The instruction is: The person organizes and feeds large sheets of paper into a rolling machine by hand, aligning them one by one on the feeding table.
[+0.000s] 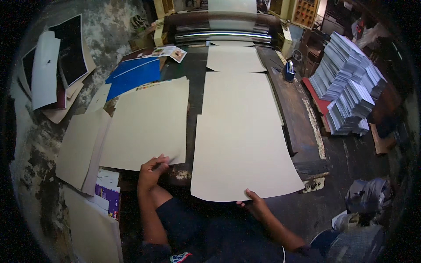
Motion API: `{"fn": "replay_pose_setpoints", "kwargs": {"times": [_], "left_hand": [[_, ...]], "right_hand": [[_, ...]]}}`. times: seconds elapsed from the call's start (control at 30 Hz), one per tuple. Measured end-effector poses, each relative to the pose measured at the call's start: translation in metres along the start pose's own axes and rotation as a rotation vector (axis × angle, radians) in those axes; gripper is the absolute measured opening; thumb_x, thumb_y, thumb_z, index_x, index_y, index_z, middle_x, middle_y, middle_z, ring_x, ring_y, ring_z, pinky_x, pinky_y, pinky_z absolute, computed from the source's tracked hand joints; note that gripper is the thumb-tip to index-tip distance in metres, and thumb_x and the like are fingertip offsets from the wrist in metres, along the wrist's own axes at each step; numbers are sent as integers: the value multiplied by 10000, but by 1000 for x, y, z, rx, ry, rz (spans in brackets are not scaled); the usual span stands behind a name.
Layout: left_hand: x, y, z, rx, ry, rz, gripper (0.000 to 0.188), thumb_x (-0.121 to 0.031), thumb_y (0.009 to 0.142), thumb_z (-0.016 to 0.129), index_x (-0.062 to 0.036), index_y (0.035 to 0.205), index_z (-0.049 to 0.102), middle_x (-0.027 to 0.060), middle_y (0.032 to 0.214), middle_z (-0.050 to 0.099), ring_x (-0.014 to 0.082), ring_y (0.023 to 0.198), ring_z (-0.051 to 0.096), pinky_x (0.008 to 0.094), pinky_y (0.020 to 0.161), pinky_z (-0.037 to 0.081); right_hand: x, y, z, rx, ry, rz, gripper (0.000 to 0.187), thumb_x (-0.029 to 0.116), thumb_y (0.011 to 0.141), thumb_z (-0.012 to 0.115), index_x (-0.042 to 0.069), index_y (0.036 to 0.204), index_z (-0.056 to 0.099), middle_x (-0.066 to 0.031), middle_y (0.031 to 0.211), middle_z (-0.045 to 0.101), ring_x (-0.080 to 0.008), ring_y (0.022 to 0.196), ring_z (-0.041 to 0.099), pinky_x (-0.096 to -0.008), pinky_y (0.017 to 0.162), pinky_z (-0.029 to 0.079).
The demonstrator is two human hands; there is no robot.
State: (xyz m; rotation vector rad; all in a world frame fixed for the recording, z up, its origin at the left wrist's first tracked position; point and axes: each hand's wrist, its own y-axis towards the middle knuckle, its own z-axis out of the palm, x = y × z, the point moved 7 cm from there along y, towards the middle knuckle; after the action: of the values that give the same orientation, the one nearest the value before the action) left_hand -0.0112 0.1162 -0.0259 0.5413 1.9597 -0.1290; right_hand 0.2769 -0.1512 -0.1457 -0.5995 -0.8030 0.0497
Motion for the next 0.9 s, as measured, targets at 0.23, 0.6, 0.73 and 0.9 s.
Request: {"fn": "replay_pose_setpoints", "kwargs": {"times": [0.23, 0.6, 0.73, 0.9], "left_hand": [[-11, -1, 15, -60, -250, -61, 390, -164, 975, 568, -34, 1335, 495, 59, 871, 636, 100, 850, 527, 242, 815, 419], [-15, -7, 22, -147, 144, 0, 285, -216, 967, 559, -50, 1186, 636, 127, 1016, 697, 253, 989, 628, 358, 972, 413], [-31, -11, 26, -208, 253, 66, 306, -316, 960, 567, -73, 1096, 694, 106, 1105, 691, 289, 1133, 597, 458, 1066, 332], [-35, -12, 26, -200, 220, 53, 324, -331, 974, 547, -73, 1106, 692, 111, 1102, 696, 274, 1174, 586, 452, 1076, 317]], "right_hand": [[-3, -18, 2, 15, -19, 11, 389, 334, 986, 488, -14, 1159, 516, -144, 936, 632, -233, 817, 633, -329, 676, 473], [0, 7, -2, -58, 142, 108, 408, 375, 976, 512, 16, 1169, 488, -121, 916, 604, -206, 785, 596, -351, 716, 481], [28, 35, 4, -87, 114, 59, 429, 422, 970, 505, 36, 1157, 488, -111, 867, 591, -184, 731, 553, -366, 747, 478], [40, 70, 1, -63, 126, -22, 456, 470, 966, 485, 48, 1140, 490, -98, 823, 591, -162, 696, 535, -395, 763, 489]]}}
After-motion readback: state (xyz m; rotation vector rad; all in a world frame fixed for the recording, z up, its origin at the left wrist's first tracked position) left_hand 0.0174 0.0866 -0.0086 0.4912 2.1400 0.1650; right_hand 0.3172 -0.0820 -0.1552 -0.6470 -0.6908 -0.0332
